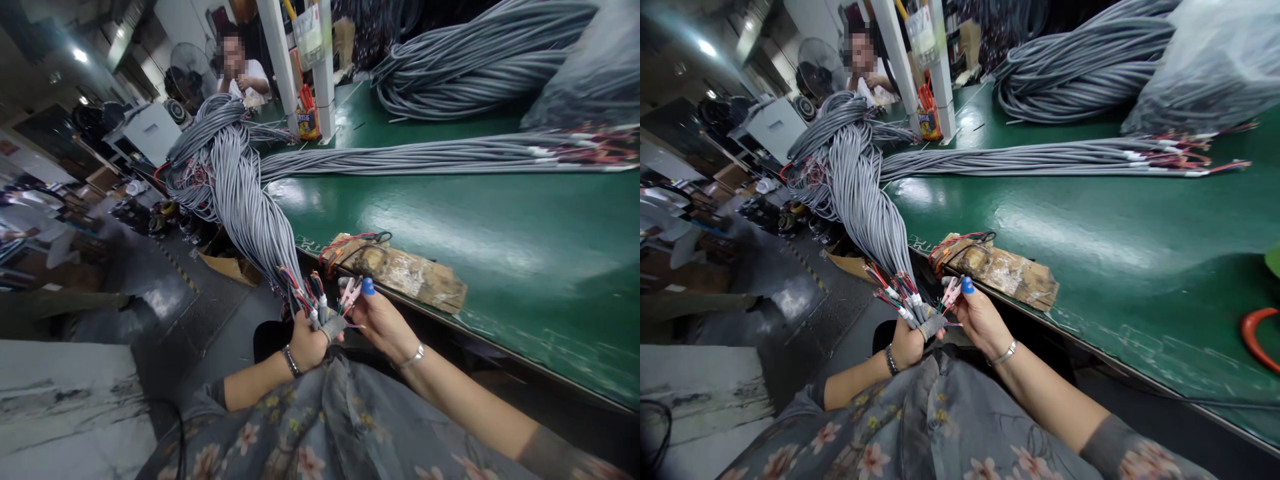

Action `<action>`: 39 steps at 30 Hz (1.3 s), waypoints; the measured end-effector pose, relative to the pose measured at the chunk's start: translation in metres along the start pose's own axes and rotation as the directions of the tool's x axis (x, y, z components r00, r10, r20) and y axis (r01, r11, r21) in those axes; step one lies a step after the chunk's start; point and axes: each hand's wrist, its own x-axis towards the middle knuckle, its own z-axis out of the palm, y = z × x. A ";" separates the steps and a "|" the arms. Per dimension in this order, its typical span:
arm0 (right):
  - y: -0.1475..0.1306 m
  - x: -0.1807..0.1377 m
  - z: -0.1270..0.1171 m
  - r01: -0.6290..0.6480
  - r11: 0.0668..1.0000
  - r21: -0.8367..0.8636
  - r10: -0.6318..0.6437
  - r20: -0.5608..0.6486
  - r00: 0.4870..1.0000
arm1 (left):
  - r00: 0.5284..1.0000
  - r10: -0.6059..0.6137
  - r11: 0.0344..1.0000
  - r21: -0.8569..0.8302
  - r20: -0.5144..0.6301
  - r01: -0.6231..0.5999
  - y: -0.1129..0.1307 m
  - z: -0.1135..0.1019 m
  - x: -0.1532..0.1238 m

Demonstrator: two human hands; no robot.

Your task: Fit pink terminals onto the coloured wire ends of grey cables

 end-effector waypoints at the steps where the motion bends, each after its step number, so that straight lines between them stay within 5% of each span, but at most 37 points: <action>1: 0.000 0.000 0.000 -0.008 1.000 0.010 0.008 -0.012 1.000 | 1.000 -0.004 1.000 0.003 -0.002 0.004 0.000 0.000 0.000; 6: -0.005 -0.004 0.002 -0.081 0.996 0.027 0.082 -0.021 0.996 | 1.000 0.000 1.000 0.006 0.018 0.000 0.002 -0.003 -0.001; 13: -0.015 -0.021 -0.004 -0.245 0.961 -0.126 0.265 0.186 0.946 | 0.998 0.011 0.999 0.038 0.069 -0.014 0.002 -0.011 -0.007; 19: -0.015 -0.030 0.003 -0.126 0.945 -0.301 0.161 0.094 0.982 | 0.987 0.033 0.993 0.103 0.157 -0.049 -0.014 -0.015 -0.004; 23: -0.017 -0.031 0.008 -0.052 0.926 -0.373 0.110 0.135 0.985 | 0.971 -0.010 0.987 0.159 0.240 -0.029 -0.022 -0.020 0.000; 31: -0.018 -0.034 0.008 -0.104 0.953 -0.283 0.158 0.175 0.972 | 0.981 0.030 0.997 0.069 0.189 -0.044 0.005 -0.014 -0.001; 39: -0.014 -0.035 0.013 -0.173 0.958 -0.230 0.198 0.091 0.976 | 0.982 0.009 0.999 0.050 0.189 -0.019 0.004 -0.013 -0.001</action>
